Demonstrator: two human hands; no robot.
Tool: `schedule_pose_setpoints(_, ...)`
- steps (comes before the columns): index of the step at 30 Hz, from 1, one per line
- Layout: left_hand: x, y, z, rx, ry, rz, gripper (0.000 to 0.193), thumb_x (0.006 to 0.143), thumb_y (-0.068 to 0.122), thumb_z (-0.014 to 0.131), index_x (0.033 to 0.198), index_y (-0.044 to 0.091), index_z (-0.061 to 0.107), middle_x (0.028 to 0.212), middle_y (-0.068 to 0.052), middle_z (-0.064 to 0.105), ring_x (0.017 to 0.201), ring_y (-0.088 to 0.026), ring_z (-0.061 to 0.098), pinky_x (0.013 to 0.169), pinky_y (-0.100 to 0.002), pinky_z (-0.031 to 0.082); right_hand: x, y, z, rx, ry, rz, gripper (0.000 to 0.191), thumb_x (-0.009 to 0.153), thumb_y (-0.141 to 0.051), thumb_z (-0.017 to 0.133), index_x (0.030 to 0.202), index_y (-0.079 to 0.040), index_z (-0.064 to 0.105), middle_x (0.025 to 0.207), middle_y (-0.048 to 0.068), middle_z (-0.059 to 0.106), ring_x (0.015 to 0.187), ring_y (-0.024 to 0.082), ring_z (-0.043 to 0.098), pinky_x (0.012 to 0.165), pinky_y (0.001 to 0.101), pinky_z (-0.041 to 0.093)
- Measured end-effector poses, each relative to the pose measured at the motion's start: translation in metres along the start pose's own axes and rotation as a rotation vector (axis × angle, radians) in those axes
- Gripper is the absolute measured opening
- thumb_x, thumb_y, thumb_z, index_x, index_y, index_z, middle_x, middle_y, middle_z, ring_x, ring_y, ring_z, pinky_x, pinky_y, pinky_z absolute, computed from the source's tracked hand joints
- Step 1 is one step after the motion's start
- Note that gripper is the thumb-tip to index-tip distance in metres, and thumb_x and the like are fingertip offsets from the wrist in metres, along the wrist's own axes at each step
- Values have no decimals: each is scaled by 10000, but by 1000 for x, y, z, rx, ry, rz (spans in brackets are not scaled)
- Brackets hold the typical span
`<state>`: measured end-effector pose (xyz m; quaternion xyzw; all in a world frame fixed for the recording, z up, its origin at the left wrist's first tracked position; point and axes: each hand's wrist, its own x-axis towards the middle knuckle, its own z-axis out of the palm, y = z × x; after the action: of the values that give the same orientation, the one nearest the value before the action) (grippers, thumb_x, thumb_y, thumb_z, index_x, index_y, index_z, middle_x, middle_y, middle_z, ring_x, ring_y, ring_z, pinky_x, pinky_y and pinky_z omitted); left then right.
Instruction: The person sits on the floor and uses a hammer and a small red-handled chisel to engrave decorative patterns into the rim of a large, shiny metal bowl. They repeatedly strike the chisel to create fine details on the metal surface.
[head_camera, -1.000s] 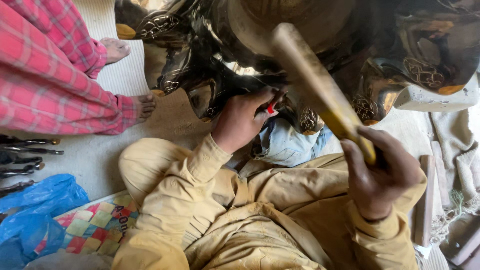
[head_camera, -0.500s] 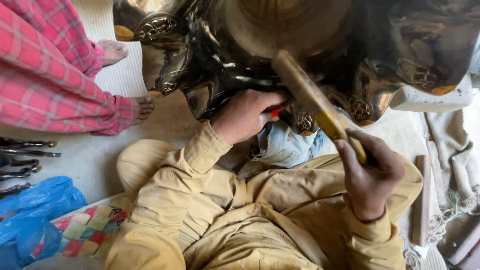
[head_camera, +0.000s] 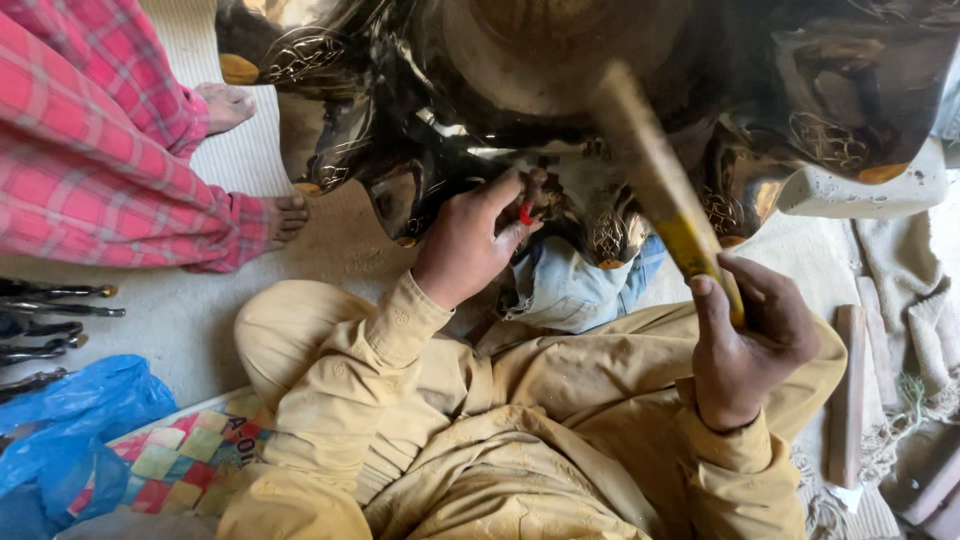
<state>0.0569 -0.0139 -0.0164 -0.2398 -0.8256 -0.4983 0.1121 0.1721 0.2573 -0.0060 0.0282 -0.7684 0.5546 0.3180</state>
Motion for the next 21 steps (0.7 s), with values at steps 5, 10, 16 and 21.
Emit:
schedule_pose_setpoints(5,-1,-1,2,17,30,-53,322,905,107,812,1171,75,634,950,-164,725,897,-384,721,721,-439,555,1,-3,1,-103,15,-147,233,1070,-14,832,1218,97,689,1111,147,721,963,143,680,878,212,555)
schedule_pose_setpoints(10,2,0,1,-44,14,105,366,881,42,763,1227,70,649,1096,-175,732,961,-364,738,782,-406,596,10,-18,-8,-288,-173,-273,215,967,1,832,1126,72,706,1022,189,745,879,191,738,755,240,560)
schedule_pose_setpoints(16,16,4,1,-34,-118,64,313,877,68,782,1174,71,684,1007,-158,745,890,-346,744,722,-409,580,11,-20,4,-254,-84,-151,218,937,24,832,1124,79,734,925,148,751,669,134,660,580,200,463)
schedule_pose_setpoints(21,23,5,-3,-3,-226,104,308,822,89,803,1114,88,703,959,-155,745,869,-363,733,716,-435,556,9,-21,14,-99,27,5,173,977,-35,766,1114,36,687,998,90,742,888,125,730,817,213,584)
